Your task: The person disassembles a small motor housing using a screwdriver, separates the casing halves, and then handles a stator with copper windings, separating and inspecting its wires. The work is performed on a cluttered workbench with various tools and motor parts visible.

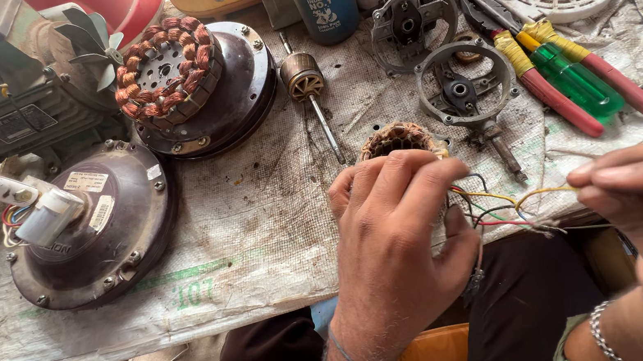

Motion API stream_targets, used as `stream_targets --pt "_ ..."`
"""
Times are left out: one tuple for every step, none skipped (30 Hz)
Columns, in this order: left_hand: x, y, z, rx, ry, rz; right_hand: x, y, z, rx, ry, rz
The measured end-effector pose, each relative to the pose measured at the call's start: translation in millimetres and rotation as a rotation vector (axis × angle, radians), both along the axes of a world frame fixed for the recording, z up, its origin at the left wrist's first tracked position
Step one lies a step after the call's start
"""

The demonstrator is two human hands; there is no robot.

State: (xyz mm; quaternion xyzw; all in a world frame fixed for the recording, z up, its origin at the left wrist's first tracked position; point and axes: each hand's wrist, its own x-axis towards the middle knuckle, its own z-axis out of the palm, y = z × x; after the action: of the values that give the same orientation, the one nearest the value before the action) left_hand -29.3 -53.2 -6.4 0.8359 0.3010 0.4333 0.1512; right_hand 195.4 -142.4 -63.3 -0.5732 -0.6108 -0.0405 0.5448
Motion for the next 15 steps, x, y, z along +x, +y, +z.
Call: stream_targets --pt "1.5 -0.4 -0.6 0.010 -0.006 0.009 -1.7 1.1 -1.3 0.018 0.012 0.007" --pt "3.9 -1.0 -1.7 0.019 -0.013 0.018 -3.2 1.9 -2.8 0.034 0.031 0.012" --pt "5.3 -1.1 -2.8 0.030 -0.020 0.025 -3.5 3.0 -4.1 0.047 0.046 0.018" --pt "5.1 -0.5 -4.0 0.059 -0.032 0.012 -3.6 3.6 -5.4 0.060 0.062 0.026" --pt "4.7 0.4 -5.1 0.086 -0.042 0.000 -3.4 5.2 -6.9 0.073 0.102 0.034" --pt "4.4 0.9 -6.4 0.111 -0.052 -0.013 -2.9 6.8 -8.6 0.087 0.145 0.046" --pt "4.5 1.5 -7.6 0.111 -0.064 -0.010 -1.9 9.3 -10.2 0.105 0.189 0.060" --pt "5.4 2.3 -8.8 0.111 -0.077 -0.008 -0.3 10.9 -11.4 0.126 0.260 0.076" --pt "6.4 2.9 -9.7 0.112 -0.090 -0.008 1.3 13.0 -12.9 0.152 0.325 0.094" --pt "7.2 2.9 -10.5 0.111 -0.080 -0.008 3.8 14.9 -14.2 0.177 0.393 0.116" --pt "8.1 3.0 -11.0 0.112 -0.070 -0.010 6.3 17.0 -15.7 0.200 0.449 0.140" --pt "8.9 2.6 -11.5 0.112 -0.060 -0.013 8.4 18.0 -17.4 0.220 0.492 0.160" --pt "9.7 2.3 -11.8 0.111 -0.066 -0.015 9.4 18.5 -19.6 0.234 0.528 0.180" --pt "9.8 2.1 -12.1 0.111 -0.069 -0.015 10.2 19.4 -21.8 0.244 0.550 0.199" --pt "9.7 2.0 -12.3 0.113 -0.073 -0.016 10.1 20.2 -23.9 0.254 0.571 0.221"
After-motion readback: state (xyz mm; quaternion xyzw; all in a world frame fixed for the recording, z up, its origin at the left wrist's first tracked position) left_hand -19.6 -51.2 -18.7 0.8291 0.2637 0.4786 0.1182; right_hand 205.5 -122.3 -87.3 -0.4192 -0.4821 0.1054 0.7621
